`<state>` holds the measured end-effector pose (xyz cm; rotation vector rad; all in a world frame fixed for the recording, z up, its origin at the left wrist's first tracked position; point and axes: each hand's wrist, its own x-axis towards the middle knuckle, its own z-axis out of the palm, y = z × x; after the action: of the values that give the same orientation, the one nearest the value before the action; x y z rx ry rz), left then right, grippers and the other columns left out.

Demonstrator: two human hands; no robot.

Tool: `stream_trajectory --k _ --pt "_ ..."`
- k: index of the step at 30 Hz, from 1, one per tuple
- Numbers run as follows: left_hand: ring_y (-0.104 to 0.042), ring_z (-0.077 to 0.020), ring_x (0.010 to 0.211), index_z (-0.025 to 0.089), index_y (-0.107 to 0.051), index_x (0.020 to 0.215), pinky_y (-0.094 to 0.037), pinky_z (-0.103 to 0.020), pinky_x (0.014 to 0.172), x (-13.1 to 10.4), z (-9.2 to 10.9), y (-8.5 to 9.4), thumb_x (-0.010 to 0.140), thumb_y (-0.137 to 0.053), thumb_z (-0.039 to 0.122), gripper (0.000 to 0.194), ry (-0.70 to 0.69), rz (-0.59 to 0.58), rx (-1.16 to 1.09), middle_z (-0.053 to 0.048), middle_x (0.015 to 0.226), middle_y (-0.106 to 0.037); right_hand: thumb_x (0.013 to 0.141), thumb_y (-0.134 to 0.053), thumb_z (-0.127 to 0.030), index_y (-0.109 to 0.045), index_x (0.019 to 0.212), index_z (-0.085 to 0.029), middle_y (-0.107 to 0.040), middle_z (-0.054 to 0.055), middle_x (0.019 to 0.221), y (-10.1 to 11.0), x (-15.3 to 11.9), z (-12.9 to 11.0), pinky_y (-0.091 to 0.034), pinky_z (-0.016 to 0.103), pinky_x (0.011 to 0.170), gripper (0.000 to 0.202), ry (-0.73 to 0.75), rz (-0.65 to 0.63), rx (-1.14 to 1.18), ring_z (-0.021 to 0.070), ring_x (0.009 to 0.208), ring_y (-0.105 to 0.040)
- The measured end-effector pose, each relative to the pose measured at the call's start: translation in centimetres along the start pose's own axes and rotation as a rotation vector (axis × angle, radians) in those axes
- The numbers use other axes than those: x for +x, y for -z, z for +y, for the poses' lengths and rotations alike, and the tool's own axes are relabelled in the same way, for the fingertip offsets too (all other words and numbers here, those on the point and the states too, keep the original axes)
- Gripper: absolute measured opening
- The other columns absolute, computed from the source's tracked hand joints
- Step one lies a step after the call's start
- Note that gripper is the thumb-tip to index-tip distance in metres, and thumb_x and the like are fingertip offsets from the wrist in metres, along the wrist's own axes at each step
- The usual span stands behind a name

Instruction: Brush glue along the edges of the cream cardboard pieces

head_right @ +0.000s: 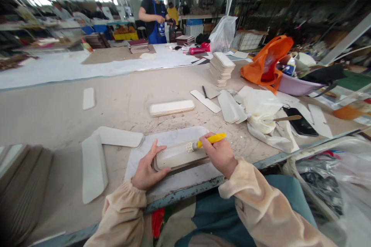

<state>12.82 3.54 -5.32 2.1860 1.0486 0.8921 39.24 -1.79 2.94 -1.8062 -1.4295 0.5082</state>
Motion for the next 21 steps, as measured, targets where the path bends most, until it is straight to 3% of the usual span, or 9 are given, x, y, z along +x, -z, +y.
stream_trajectory --k 6,10,13,15,17,21 --pt "-0.058 -0.0290 0.121 0.018 -0.039 0.142 -0.046 -0.038 0.103 0.1 0.0 0.1 0.072 -0.072 0.042 0.081 -0.008 -0.013 0.050 -0.014 0.133 -0.059 0.082 -0.046 -0.053 -0.062 0.076 -0.024 -0.056 0.000 0.051 4.0 0.5 2.9 -0.040 0.032 0.051 0.034 -0.017 0.142 -0.183 0.0192 0.049 -0.055" --pt "-0.060 -0.0268 0.117 0.017 -0.019 0.151 -0.047 -0.038 0.102 0.0 -0.3 0.0 0.075 -0.070 0.043 0.096 -0.033 -0.010 0.045 -0.012 0.129 -0.062 0.085 -0.040 -0.053 -0.059 0.078 -0.023 -0.053 0.001 0.051 5.2 0.6 4.0 -0.038 0.033 0.052 0.037 0.044 0.155 -0.317 0.0205 0.048 -0.053" --pt "-0.059 -0.0265 0.117 0.017 -0.015 0.152 -0.046 -0.038 0.102 0.0 -0.5 -0.1 0.075 -0.071 0.040 0.098 -0.056 -0.005 0.040 -0.012 0.130 -0.061 0.086 -0.042 -0.051 -0.059 0.080 -0.023 -0.059 0.003 0.061 5.5 -0.2 3.5 -0.038 0.035 0.057 0.034 0.114 0.217 -0.387 0.0218 0.056 -0.056" --pt "-0.059 -0.0268 0.118 0.017 -0.015 0.152 -0.046 -0.039 0.102 0.0 -0.5 -0.1 0.075 -0.072 0.040 0.098 -0.071 -0.003 0.035 -0.012 0.130 -0.060 0.088 -0.045 -0.050 -0.060 0.082 -0.023 -0.061 0.003 0.067 5.1 -1.1 2.2 -0.039 0.034 0.060 0.032 0.135 0.240 -0.295 0.0211 0.060 -0.056" --pt "-0.059 -0.0271 0.117 0.018 -0.014 0.153 -0.046 -0.040 0.103 0.0 -0.5 -0.1 0.074 -0.072 0.040 0.100 -0.084 -0.001 0.029 -0.012 0.130 -0.060 0.090 -0.047 -0.051 -0.060 0.085 -0.023 -0.057 0.002 0.063 3.9 -2.0 0.5 -0.040 0.033 0.059 0.031 0.125 0.198 -0.055 0.0187 0.058 -0.054" --pt "-0.060 -0.0271 0.116 0.018 -0.011 0.153 -0.046 -0.041 0.102 0.0 -0.5 -0.1 0.074 -0.073 0.043 0.104 -0.111 0.008 0.016 -0.013 0.129 -0.061 0.090 -0.051 -0.054 -0.057 0.084 -0.021 -0.046 -0.003 0.052 -0.8 -3.3 -2.4 -0.036 0.029 0.050 0.034 0.043 -0.027 0.440 0.0134 0.048 -0.044"
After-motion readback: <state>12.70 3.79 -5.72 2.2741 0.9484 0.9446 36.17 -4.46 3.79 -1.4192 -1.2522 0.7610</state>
